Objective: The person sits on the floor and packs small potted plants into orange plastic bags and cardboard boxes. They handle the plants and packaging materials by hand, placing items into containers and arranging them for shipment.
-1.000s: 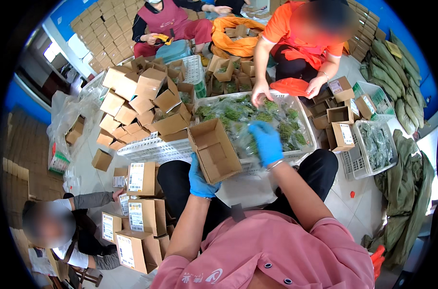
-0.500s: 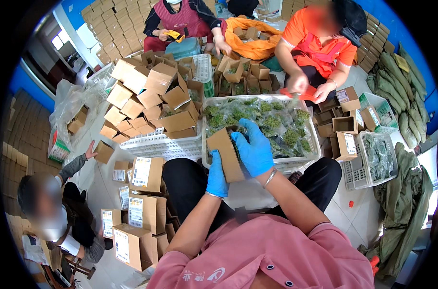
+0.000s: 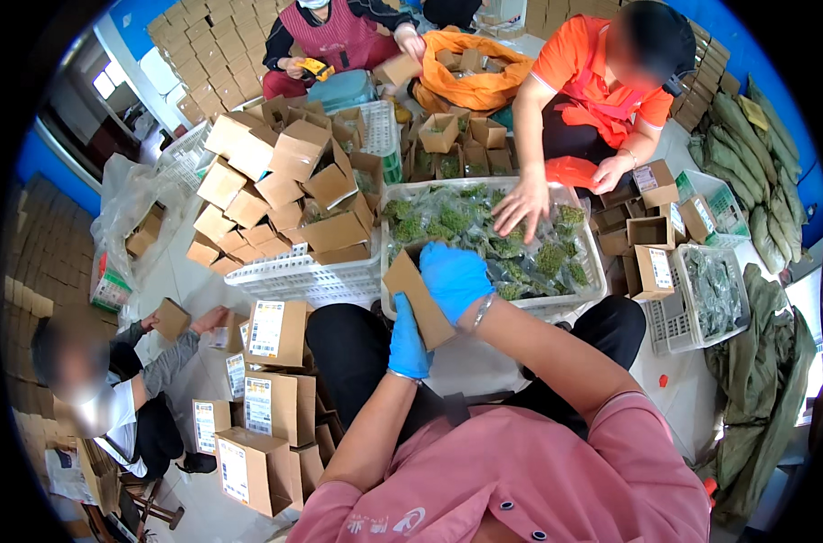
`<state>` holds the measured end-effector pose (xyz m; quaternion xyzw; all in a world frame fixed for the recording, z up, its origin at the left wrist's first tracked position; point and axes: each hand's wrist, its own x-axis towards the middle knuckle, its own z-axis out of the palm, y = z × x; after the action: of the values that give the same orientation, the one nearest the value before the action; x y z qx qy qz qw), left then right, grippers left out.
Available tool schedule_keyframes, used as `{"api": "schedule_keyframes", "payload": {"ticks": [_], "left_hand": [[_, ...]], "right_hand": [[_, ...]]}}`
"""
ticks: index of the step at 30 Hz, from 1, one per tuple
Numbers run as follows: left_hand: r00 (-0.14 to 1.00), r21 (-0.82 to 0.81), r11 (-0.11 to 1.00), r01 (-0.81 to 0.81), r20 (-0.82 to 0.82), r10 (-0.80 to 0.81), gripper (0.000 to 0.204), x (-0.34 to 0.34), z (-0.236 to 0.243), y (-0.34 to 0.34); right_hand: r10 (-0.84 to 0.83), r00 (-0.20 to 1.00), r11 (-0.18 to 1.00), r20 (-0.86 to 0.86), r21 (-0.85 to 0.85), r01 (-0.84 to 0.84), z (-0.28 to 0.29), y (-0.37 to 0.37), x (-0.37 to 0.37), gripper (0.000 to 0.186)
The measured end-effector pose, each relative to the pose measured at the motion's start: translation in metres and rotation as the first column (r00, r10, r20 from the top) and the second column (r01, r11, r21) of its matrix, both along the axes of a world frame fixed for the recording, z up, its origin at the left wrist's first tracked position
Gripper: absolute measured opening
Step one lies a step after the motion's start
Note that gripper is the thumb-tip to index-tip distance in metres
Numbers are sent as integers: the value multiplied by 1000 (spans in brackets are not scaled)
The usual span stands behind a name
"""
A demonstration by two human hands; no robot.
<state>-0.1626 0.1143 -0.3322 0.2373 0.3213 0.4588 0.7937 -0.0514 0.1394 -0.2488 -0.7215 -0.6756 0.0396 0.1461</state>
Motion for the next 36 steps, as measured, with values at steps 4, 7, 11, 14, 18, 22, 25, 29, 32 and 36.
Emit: {"api": "schedule_keyframes", "payload": {"ticks": [4,7,11,14,18,22,25,29,32,36], "left_hand": [[946,17,986,165,281,-163,66,-14,2,18],[900,-80,976,204,408,-154,68,-22,17,20],[947,-52,984,171,284,-149,64,-14,29,18],[986,-30,991,133,108,-129,56,-5,18,19],[992,-73,989,125,35,-123,55,-9,11,18],[994,-43,994,99,48,-97,59,-5,12,45],[982,-23,990,142,133,-138,56,6,26,73],[988,-21,990,138,72,-136,53,28,35,102],[960,-9,997,80,269,-75,47,34,34,133],[958,-11,992,-128,258,127,42,39,25,177]], "right_hand": [[149,989,976,0,161,-147,37,-5,15,32],[354,835,918,-422,326,-225,65,-20,38,32],[393,913,916,-112,142,-376,42,-28,24,23],[265,950,951,-164,-116,-285,13,-19,16,22],[322,925,923,-204,-150,-354,3,-18,24,22],[299,813,935,-500,-17,-355,16,-11,38,38],[327,699,945,-636,230,-233,24,-8,43,52],[152,834,987,-530,126,-100,19,25,43,48],[101,736,995,-669,52,-90,31,69,65,35],[211,866,976,-453,47,-213,31,146,70,31]]}}
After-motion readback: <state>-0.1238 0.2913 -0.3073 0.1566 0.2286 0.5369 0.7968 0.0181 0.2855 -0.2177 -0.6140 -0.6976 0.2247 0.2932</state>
